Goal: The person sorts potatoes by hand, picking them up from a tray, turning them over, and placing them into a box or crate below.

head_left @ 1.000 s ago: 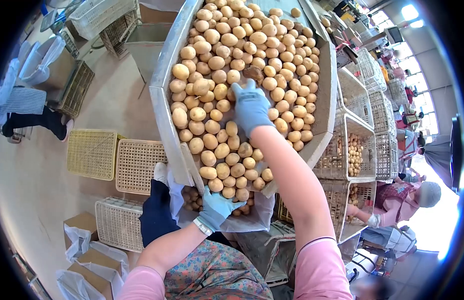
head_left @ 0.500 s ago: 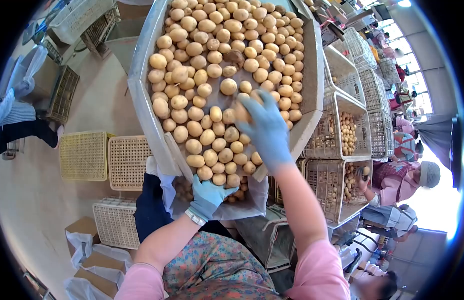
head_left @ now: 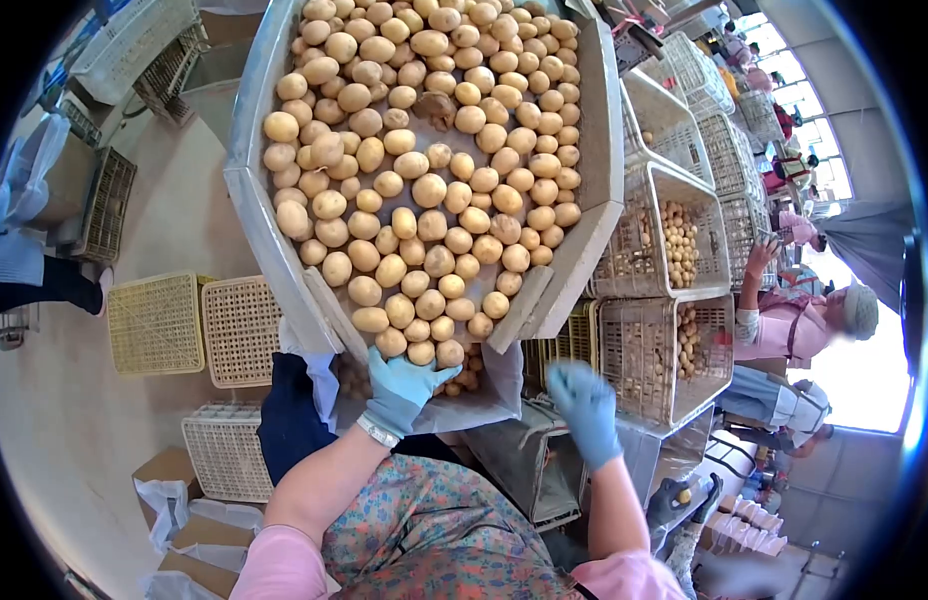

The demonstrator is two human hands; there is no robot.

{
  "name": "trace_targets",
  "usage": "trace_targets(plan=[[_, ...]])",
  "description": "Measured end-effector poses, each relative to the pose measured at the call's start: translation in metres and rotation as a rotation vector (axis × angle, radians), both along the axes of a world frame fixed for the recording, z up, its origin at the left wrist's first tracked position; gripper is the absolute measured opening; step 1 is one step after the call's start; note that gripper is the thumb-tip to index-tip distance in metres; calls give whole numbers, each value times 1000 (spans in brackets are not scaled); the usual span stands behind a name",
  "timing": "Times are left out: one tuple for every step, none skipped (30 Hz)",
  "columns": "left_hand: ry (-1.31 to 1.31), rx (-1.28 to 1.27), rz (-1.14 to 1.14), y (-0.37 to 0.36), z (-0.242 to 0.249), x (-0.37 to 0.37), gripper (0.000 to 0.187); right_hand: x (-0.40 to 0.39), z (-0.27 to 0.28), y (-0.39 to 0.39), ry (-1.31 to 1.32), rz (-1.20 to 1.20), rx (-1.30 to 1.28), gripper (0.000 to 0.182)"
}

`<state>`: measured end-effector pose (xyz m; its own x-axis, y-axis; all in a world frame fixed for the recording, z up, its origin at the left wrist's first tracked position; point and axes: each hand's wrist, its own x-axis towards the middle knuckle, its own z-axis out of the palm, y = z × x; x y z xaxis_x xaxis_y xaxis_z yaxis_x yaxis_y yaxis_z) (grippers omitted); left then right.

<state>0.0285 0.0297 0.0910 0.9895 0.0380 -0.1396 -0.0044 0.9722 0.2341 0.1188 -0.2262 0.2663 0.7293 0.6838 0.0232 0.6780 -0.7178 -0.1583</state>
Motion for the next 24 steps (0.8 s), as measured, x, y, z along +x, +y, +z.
trace_targets(plan=[[109,-502,22,5,21,4,60,32,4,38,-115,-49,222,25],[104,-499,27,3,16,3,60,59,16,73,-134,-105,187,27],[78,-53,49,-2,5,1,60,89,13,102,-167,-70,237,28],[51,398,78,-4,-1,0,59,117,10,133,-203,-30,291,28],[93,-307,95,-3,10,0,66,143,4,163,-261,-22,308,29],[72,412,161,-7,0,2,74,167,-5,190,-314,-18,321,30],[136,265,136,-11,-4,1,78,189,-11,218,-361,9,378,29],[200,116,106,-12,-5,2,81,211,-17,244,-407,32,434,29],[201,116,110,-8,-1,3,81,237,-26,268,-414,43,333,29],[233,741,59,-4,7,2,78,253,-33,287,-420,52,228,30],[250,1366,-4,-1,11,2,76,256,-31,301,-416,54,225,30],[255,1361,-4,-3,5,1,76,256,-26,315,-298,-68,0,32],[278,1073,67,-5,0,0,77,254,-20,327,-179,-187,-227,35],[294,786,133,-5,4,2,79,254,-23,335,-178,-183,-232,35],[291,917,149,-4,19,2,78,254,-25,341,-98,-280,-150,38],[292,913,147,-3,13,4,78,255,-25,345,-19,-378,-67,41],[256,993,124,-2,7,6,79,259,-32,343,-98,-352,-11,40],[220,1075,97,-3,2,4,80,263,-37,336,-92,-356,-16,40],[225,1075,91,-5,-2,0,80,268,-41,330,-116,-335,-5,39],[253,1368,36,-3,8,0,79,269,-40,327,-140,-310,9,39],[278,1659,-23,-1,14,2,79,270,-38,321,-178,-293,87,34],[279,1659,-25,0,14,2,79,272,-35,312,-166,-296,114,31],[276,1557,12,-1,11,3,80,267,-25,300,-149,-289,167,30],[274,1453,48,-5,6,3,80,264,-18,287,-133,-282,218,28]])
